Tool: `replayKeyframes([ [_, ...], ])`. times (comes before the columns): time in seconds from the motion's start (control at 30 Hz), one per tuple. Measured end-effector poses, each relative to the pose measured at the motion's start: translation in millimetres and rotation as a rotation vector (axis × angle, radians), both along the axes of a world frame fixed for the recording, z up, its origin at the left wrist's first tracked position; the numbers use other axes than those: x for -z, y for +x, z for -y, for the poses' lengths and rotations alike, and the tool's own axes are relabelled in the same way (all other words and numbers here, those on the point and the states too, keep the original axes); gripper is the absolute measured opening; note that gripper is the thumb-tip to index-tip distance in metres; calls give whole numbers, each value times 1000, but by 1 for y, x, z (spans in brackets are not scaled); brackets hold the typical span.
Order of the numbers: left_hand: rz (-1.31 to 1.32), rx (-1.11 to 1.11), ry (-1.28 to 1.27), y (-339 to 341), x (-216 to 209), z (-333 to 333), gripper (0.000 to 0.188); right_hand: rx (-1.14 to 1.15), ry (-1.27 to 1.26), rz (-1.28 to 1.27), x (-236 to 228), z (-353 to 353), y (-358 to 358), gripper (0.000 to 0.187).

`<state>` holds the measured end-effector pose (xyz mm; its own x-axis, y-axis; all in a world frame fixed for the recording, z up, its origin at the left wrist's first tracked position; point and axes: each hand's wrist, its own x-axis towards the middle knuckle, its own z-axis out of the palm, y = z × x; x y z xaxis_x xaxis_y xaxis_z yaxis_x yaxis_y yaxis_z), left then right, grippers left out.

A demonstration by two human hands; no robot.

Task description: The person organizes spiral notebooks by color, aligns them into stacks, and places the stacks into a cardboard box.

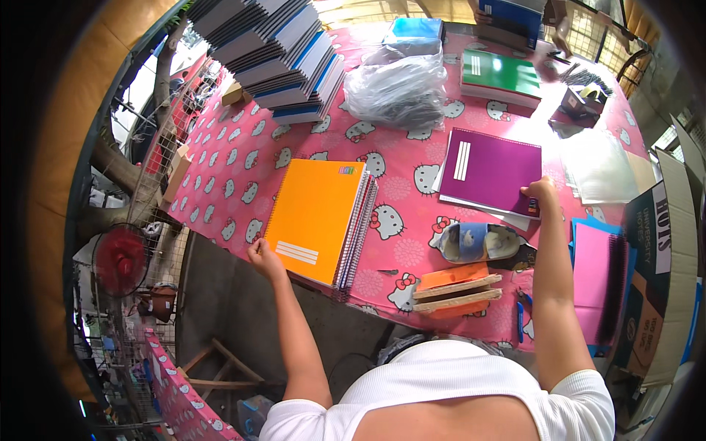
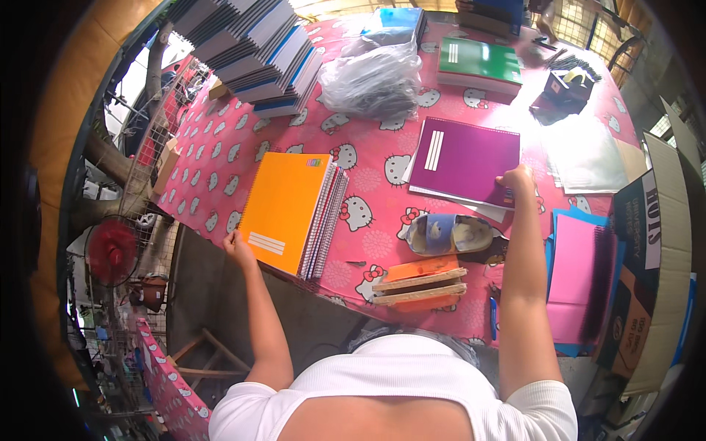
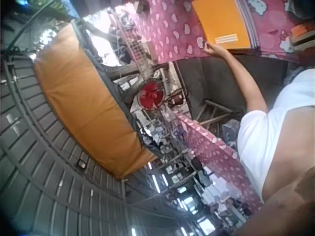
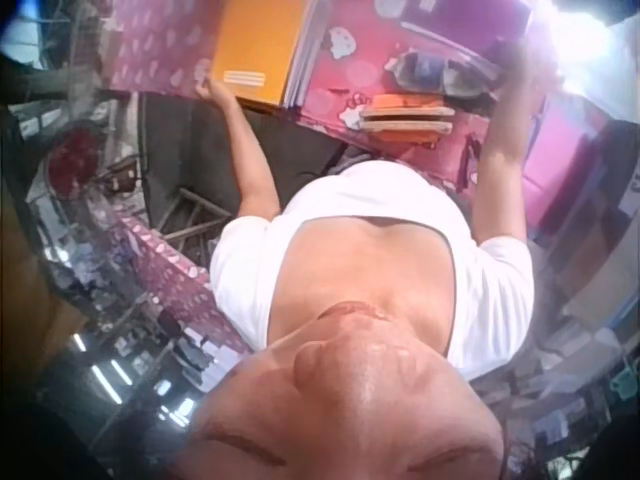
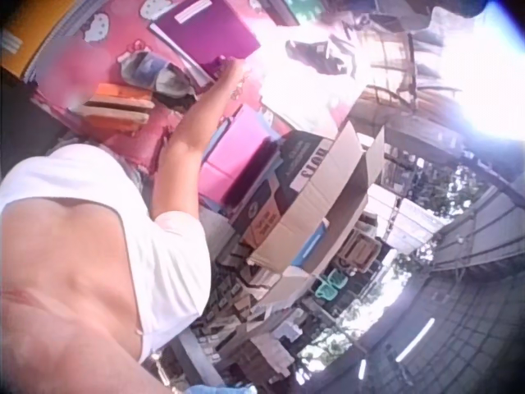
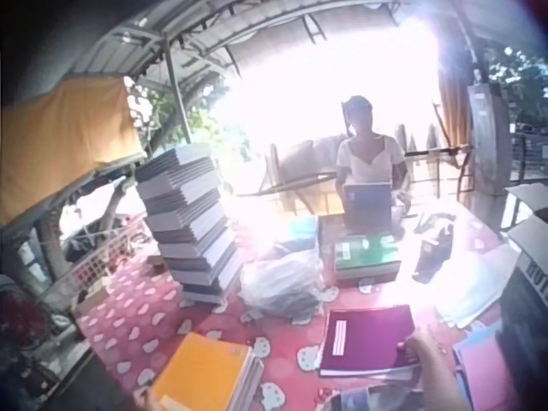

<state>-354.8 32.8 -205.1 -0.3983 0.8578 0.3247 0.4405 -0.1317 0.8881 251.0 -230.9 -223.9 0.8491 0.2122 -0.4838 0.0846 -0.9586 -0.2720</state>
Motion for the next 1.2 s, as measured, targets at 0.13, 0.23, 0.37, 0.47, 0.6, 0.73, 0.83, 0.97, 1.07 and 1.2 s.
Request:
replayKeyframes([
  [0.13,-538,-258,11,21,-15,18,38,-34,-172,146,4,-16,-12,73],
  [0.23,-417,436,191,111,-94,116,56,40,-41,233,2,-8,-11,77],
  [0.37,-786,1265,-122,180,-95,242,87,173,483,166,-22,-20,-57,50],
  [0.47,-300,1467,-384,221,-76,240,102,-134,634,574,-27,12,-60,45],
  [0.6,276,951,-78,277,-84,160,113,-365,949,420,-67,43,-86,39],
  [0.73,261,1071,-155,311,-69,81,63,-265,1302,-43,-109,55,-115,43],
  [0.83,481,1195,-63,319,-97,106,41,-278,1382,42,-104,59,-106,45],
  [0.97,416,1120,14,317,-67,123,45,-349,1263,51,-44,53,-90,47],
  [1.07,338,1171,7,313,-14,118,45,-319,1348,75,9,46,-85,48],
  [1.2,478,1220,-85,305,-3,131,42,-299,1287,117,12,46,-99,50],
])
